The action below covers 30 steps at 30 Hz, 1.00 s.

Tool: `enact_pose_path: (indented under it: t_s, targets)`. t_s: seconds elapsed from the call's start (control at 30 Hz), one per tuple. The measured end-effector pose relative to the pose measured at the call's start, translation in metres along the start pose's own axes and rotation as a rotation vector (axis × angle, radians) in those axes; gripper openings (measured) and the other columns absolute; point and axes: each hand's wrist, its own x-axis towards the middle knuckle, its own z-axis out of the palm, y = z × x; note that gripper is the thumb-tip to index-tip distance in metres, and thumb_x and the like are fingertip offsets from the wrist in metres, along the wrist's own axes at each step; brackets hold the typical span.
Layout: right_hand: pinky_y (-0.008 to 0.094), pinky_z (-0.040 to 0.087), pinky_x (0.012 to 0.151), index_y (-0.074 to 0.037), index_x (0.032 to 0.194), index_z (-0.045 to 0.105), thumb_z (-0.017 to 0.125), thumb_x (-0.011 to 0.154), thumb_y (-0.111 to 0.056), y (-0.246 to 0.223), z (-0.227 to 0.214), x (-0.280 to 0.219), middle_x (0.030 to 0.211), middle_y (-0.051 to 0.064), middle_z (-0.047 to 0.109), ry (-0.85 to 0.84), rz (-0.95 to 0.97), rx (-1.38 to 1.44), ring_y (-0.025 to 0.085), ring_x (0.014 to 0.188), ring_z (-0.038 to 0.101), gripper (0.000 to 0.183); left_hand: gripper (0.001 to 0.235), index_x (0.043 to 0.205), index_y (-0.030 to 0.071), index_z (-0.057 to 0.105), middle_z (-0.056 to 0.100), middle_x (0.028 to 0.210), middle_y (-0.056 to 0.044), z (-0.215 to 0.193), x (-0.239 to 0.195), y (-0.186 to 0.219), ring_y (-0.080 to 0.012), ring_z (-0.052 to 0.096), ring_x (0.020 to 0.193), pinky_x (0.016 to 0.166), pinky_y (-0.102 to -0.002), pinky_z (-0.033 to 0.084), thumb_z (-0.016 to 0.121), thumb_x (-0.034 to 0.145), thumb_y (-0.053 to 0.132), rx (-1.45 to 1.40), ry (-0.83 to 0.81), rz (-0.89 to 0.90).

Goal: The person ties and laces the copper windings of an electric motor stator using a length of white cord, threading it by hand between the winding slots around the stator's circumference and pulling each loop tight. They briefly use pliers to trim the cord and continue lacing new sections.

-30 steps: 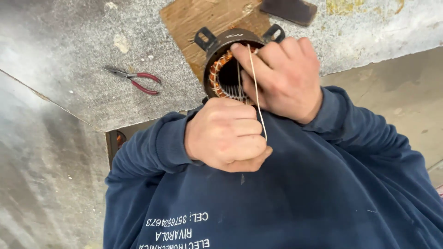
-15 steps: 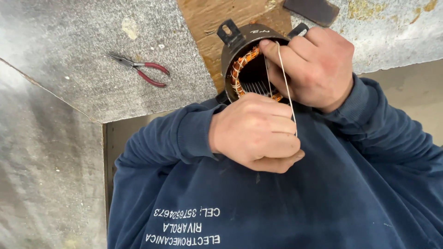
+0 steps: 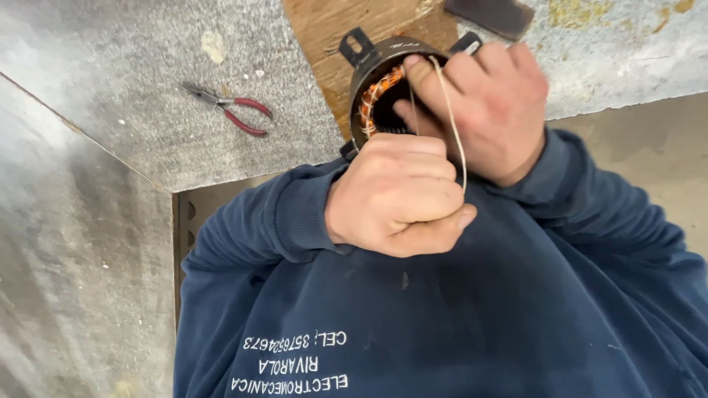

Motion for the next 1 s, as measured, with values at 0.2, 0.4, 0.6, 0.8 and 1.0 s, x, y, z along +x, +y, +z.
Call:
enact_pose_path:
  t_s: [0.2,0.4,0.6,0.8,1.0]
  targets:
    - [0.039,0.039,0.085,-0.011,0.124,0.078,0.073,0.089,-0.030,-0.002,0.020,-0.029,0.104,0.002,0.067,0.060,0.039,0.233,0.021,0.090,0.060,0.041,0.028,0.074,0.005,0.055,0.050,0.070,-0.008,0.008,0.006,0.001,-0.0278,0.051,0.066,0.057,-0.041,0.039,0.076,0.092,0.002,0.001,-0.045,-0.007]
    - [0.042,0.037,0.098,-0.010,0.108,0.076,0.068,0.087,-0.023,-0.010,0.001,-0.002,0.119,0.004,0.071,0.107,-0.050,0.259,0.020,0.114,0.067,0.026,0.032,0.072,0.004,0.051,0.049,0.072,-0.010,-0.024,0.003,0.004,-0.0300,0.055,0.067,0.059,-0.039,0.044,0.072,0.095,0.000,-0.039,-0.062,-0.076]
    - [0.043,0.034,0.103,-0.006,0.112,0.071,0.068,0.103,-0.025,-0.010,0.026,-0.019,0.121,0.004,0.070,0.115,0.037,0.469,0.024,0.120,0.064,0.022,0.033,0.065,0.001,0.046,0.052,0.065,-0.012,-0.056,0.018,-0.011,-0.0304,0.061,0.061,0.058,-0.041,0.049,0.064,0.092,-0.002,-0.022,-0.081,-0.077]
    - [0.041,0.036,0.090,-0.009,0.085,0.069,0.075,0.098,-0.019,-0.004,0.036,-0.020,0.086,0.002,0.066,0.199,0.123,0.673,0.023,0.095,0.063,0.018,0.040,0.064,0.003,0.042,0.055,0.067,-0.011,-0.053,0.015,-0.077,-0.0279,0.064,0.064,0.058,-0.036,0.048,0.060,0.101,0.005,-0.383,-0.066,-0.029]
    - [0.040,0.039,0.083,-0.008,0.079,0.069,0.075,0.095,-0.013,0.003,0.047,-0.025,0.081,0.002,0.066,0.287,0.019,0.733,0.024,0.088,0.064,0.018,0.044,0.063,0.002,0.045,0.057,0.065,-0.010,-0.048,0.015,-0.085,-0.0262,0.065,0.062,0.059,-0.034,0.057,0.058,0.105,0.006,-0.503,-0.131,0.073]
